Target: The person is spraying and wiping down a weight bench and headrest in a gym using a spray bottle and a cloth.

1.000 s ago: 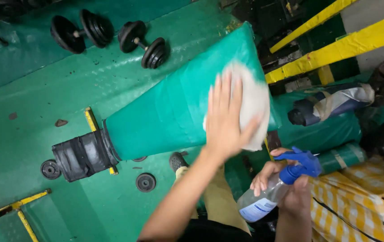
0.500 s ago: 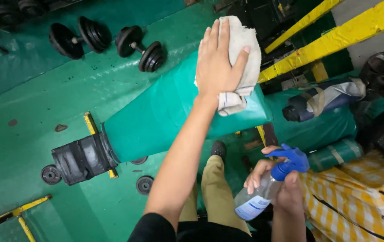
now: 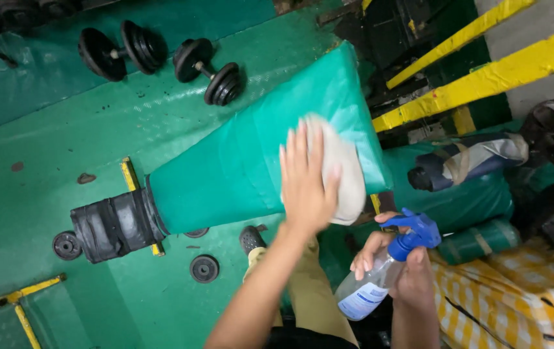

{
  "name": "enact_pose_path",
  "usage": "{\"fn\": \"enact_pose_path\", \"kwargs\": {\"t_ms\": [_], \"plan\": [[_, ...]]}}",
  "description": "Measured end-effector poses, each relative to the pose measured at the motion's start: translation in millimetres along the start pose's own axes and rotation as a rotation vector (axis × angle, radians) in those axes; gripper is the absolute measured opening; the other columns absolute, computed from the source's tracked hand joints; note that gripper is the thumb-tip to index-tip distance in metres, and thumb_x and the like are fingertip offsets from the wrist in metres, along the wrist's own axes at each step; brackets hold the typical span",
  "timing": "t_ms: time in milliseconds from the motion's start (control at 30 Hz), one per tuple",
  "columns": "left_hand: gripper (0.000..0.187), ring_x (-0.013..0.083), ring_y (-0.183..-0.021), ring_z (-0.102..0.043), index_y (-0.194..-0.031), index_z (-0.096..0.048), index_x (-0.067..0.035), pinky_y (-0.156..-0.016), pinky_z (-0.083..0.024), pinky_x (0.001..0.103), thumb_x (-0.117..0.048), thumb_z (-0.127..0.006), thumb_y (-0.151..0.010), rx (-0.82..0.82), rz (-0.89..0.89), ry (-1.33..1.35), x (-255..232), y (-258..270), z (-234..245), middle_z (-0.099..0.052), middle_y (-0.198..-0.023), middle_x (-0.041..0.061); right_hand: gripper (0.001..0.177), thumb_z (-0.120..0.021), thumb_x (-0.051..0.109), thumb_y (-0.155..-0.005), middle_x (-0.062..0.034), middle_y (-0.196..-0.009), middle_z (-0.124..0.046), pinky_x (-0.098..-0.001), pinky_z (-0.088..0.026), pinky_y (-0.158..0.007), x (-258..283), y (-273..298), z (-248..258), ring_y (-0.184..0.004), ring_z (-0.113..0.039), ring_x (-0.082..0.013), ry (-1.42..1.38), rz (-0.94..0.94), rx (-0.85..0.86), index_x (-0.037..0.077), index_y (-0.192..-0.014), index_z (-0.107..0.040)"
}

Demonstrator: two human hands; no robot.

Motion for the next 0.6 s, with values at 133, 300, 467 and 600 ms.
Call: {"fn": "enact_pose_path", "kwargs": {"t_ms": [133, 300, 467, 600], "plan": [[0.069, 0.0429, -0.158, -0.028, -0.164, -0.031, -0.007, -0.13, -0.02, 0.056, -0.04, -0.049, -0.106, -0.06, 0.006, -0.016, 34.2, -84.0, -6.0, -0.028, -0.172, 0.02, 0.087, -0.062, 0.066, -0.095, -0.0186, -0.076, -0.06, -0.0479, -0.057, -0.067, -0.2, -4.2, -5.9, -0.062, -0.066, -0.033, 0.008, -0.015, 0.005, -0.002, -0.143, -0.036], [0.073, 0.0417, -0.156, -0.033, -0.161, -0.037, -0.008, -0.131, -0.022, 0.056, -0.046, -0.056, -0.101, -0.046, 0.035, -0.028, 37.5, -99.2, -4.9, -0.036, -0.166, 0.016, 0.087, -0.063, 0.066, -0.094, -0.0182, -0.075, -0.06, -0.0472, -0.057, -0.066, -13.6, -18.6, -7.0, -0.062, -0.066, -0.0323, 0.02, -0.033, 0.04, -0.001, -0.143, -0.037], [0.072, 0.0481, -0.16, -0.025, -0.164, -0.032, -0.006, -0.13, -0.017, 0.06, -0.038, -0.055, -0.103, -0.082, 0.038, 0.036, 30.2, 20.4, 4.3, -0.027, -0.172, 0.021, 0.086, -0.064, 0.064, -0.095, -0.0192, -0.076, -0.06, -0.0477, -0.057, -0.066, -19.4, -33.3, -9.9, -0.063, -0.067, -0.0336, -0.025, -0.072, 0.109, -0.002, -0.144, -0.037], [0.07, 0.0501, -0.158, -0.023, -0.163, -0.031, -0.005, -0.127, -0.015, 0.061, -0.034, -0.056, -0.104, -0.027, 0.104, 0.052, 50.6, 55.9, 3.8, -0.024, -0.171, 0.023, 0.086, -0.063, 0.064, -0.096, -0.0201, -0.078, -0.06, -0.0502, -0.056, -0.069, -18.5, -40.2, -2.4, -0.065, -0.067, -0.0354, -0.042, -0.12, 0.139, -0.001, -0.145, -0.036]]}}
Point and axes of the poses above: each hand's wrist, its own y-axis away from the middle knuckle, its own z-axis out of the back of the hand, x = y × z, the point moved 1 cm from there along -y, towards the middle knuckle
